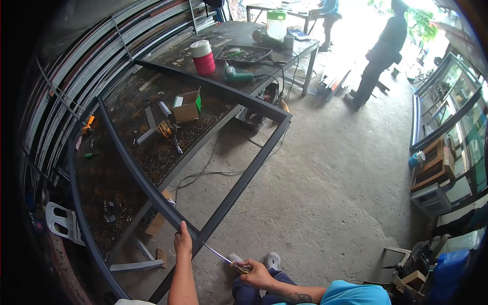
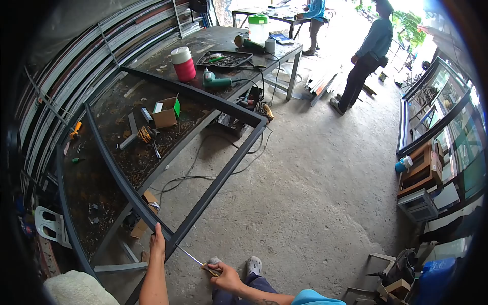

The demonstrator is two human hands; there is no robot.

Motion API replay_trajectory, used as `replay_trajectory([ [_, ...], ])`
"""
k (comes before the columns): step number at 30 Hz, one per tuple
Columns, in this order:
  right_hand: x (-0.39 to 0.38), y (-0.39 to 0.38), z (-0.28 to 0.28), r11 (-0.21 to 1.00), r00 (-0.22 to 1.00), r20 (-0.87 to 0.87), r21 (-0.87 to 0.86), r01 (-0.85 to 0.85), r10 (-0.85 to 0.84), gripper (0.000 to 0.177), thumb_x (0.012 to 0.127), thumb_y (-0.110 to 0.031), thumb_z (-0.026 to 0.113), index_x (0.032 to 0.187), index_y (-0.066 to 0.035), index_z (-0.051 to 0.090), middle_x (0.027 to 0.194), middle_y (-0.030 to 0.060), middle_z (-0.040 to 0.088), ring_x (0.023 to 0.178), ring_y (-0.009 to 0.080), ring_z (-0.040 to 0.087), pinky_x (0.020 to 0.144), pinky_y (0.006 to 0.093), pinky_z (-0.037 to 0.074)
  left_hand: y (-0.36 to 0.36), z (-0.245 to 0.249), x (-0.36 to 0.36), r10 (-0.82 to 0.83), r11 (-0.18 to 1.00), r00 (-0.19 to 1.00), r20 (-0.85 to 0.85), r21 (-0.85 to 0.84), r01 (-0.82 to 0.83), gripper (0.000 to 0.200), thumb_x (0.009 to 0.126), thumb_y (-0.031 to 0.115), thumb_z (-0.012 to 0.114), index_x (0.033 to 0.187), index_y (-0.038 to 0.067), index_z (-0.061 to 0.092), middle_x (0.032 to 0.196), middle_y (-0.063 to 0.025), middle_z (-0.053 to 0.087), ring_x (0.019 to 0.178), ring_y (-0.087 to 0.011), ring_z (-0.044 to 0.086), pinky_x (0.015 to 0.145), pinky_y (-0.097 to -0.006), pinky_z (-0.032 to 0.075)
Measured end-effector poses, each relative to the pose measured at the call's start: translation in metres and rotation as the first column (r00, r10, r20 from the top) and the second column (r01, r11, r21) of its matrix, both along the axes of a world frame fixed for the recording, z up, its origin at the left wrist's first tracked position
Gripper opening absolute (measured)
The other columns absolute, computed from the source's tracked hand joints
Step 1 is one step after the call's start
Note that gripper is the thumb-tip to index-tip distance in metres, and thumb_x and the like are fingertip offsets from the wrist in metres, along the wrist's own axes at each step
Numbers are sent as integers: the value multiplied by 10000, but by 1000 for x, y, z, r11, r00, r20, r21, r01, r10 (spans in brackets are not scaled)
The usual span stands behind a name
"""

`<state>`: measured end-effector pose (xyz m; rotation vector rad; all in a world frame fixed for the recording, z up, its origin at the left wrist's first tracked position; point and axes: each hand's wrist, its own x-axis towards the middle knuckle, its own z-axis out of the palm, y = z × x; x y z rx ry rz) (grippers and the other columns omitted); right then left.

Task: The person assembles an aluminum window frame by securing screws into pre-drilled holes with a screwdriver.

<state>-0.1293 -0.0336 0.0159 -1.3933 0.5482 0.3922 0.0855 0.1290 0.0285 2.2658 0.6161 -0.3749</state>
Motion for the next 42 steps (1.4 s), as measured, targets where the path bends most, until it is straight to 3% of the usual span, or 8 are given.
replay_trajectory([
  [3,-1,-5,4,999,1000,15,-35,-21,22,489,717,-155,682,1185,-56,579,992,118,662,883,159,610,783,269,480,4,9,-4,19,999,1000,1,-44,-19,878,854,667,410,1153,-149,536,1205,-346,522,1181,-417,492,975,-417,390],
  [5,0,-8,6,996,998,2,-74,-59,60,507,716,-167,688,1199,-61,575,1004,126,661,902,173,614,797,276,481,8,19,-7,-191,963,978,-81,176,202,879,839,678,425,1102,-150,561,1166,-343,546,1155,-423,507,962,-423,400],
  [9,-4,-22,20,982,993,33,-154,-110,116,533,715,-209,726,1209,-76,575,1031,138,659,943,216,626,840,308,482,22,40,-30,-400,912,915,57,122,391,664,799,534,621,1061,-76,617,1047,-260,636,1048,-399,584,894,-426,451],
  [14,-41,-41,-1,974,1000,18,-226,12,-8,525,698,-213,737,1186,-86,590,1033,144,665,949,239,637,833,324,489,35,19,-34,-391,919,915,98,-9,393,473,820,390,671,778,-68,559,698,-150,566,654,-195,476,635,-376,425],
  [22,-105,-115,0,868,939,-125,-437,237,-319,519,648,-157,758,1133,-50,607,960,133,660,803,207,632,700,312,499,38,7,-28,-343,936,939,27,-78,344,432,852,361,643,799,-63,583,737,-175,584,678,-224,512,654,-384,434],
  [27,-111,-127,15,815,878,-75,-417,403,-473,506,660,-97,751,1129,-8,581,842,94,616,665,134,559,566,273,453,39,-4,-27,-405,910,914,-15,85,405,468,892,462,537,934,4,623,962,-198,646,929,-375,605,793,-448,452],
  [33,-95,-102,46,850,932,-35,-423,313,-360,530,685,-157,739,1168,-18,571,883,111,625,713,160,580,621,292,471,28,21,-38,-418,884,908,-38,210,416,469,914,492,468,986,57,628,1028,-161,648,1008,-370,588,852,-496,433],
  [42,-69,-51,60,758,995,-100,-650,-60,-7,503,694,-303,708,1149,-109,614,1020,114,678,927,269,649,820,357,503,37,34,-37,-469,879,881,60,127,459,494,842,495,610,939,12,647,945,-156,671,915,-332,632,788,-420,483],
])
